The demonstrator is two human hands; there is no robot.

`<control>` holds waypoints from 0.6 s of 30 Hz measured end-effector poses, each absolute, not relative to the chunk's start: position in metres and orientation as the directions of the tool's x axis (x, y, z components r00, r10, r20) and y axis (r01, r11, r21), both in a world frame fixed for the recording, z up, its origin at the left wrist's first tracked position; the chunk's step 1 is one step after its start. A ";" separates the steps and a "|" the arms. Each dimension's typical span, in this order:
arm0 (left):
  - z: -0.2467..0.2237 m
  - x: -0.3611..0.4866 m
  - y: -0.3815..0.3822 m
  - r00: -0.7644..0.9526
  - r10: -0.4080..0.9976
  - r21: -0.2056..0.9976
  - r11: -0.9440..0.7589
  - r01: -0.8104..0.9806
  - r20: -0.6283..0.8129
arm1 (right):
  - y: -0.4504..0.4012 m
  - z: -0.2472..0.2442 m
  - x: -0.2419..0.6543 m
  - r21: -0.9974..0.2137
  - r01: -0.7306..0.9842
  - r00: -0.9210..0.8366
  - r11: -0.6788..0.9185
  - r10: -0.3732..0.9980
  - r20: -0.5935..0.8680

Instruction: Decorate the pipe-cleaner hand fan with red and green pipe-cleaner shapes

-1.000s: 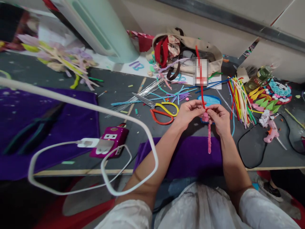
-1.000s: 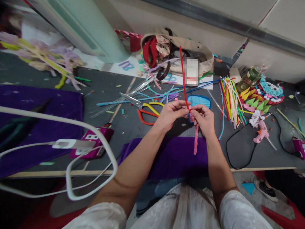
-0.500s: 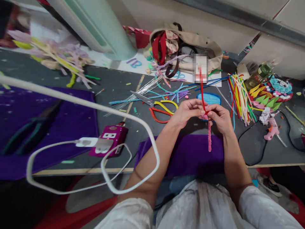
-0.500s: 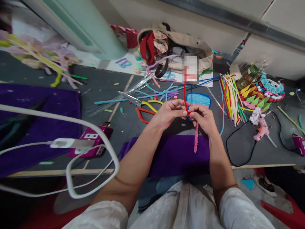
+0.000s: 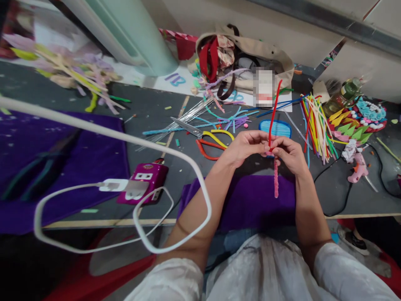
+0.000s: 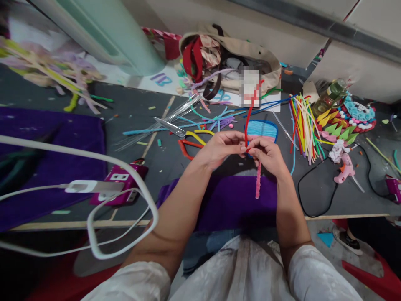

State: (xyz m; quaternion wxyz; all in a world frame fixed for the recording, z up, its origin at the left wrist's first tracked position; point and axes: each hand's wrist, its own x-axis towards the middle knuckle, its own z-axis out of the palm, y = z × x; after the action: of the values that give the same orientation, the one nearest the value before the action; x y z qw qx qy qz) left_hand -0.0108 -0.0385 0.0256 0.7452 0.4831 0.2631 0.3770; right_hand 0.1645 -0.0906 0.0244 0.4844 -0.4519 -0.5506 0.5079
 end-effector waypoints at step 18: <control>0.028 -0.008 -0.040 0.505 0.863 0.930 0.209 -0.303 -0.029 | -0.090 0.023 0.154 -0.990 -0.014 0.125 0.140 0.983 0.137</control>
State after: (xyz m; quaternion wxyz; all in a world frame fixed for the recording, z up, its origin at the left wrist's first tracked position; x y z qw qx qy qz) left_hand -0.0081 -0.0396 0.0284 0.7214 0.4818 0.2901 0.4041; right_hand 0.1541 -0.0898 0.0234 0.5693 -0.4885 -0.4959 0.4375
